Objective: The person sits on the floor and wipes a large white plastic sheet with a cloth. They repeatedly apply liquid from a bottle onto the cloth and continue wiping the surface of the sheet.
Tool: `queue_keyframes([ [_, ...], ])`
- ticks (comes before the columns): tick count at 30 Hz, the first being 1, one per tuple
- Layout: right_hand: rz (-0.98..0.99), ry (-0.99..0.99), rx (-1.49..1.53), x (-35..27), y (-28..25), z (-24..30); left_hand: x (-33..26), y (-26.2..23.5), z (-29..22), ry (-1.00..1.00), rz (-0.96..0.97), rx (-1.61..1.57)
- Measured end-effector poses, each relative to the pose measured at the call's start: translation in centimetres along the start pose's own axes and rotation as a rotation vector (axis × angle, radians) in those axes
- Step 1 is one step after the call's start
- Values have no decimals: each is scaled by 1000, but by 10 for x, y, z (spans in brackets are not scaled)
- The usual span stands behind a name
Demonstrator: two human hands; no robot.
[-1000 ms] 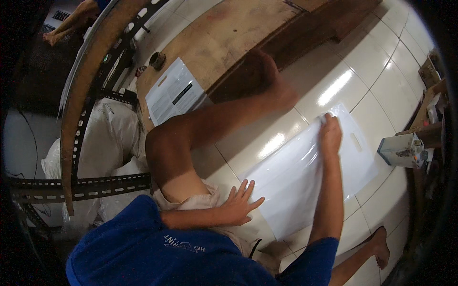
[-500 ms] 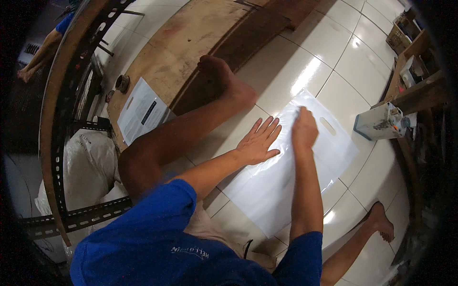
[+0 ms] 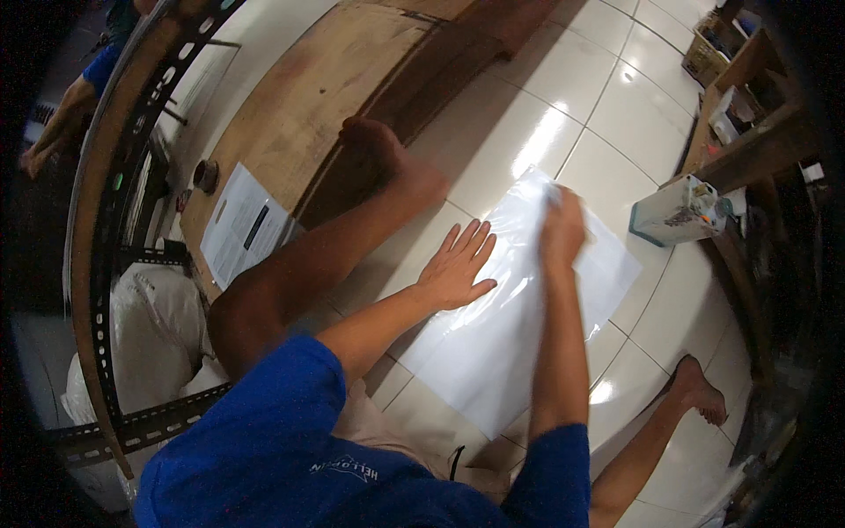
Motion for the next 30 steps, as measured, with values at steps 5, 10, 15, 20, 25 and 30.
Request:
queue_keyframes([
  [5,106,32,-238,-9,34,-10,0,1,2,2,-22,11],
  [10,-120,585,-346,-58,-147,-125,-6,4,6,-28,-48,-7],
  [15,-209,472,-196,-34,-135,-89,-2,0,1,-5,-48,-3],
  [20,153,-21,-222,14,47,24,-2,0,2,-5,-30,8],
  [25,-41,180,-221,-3,-16,-57,-3,3,-2,-3,-29,-2],
  [30,-155,608,-387,-52,-169,-140,3,-4,3,-44,27,-36],
])
Point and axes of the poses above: each hand's wrist, its own x-axis towards the middle knuckle, its own y-axis out of the palm, z = x × y, the point moved 9 cm from there along x, towards the middle knuckle, and after that the axes turned 11 degrees about x, right-handed, at the moved point
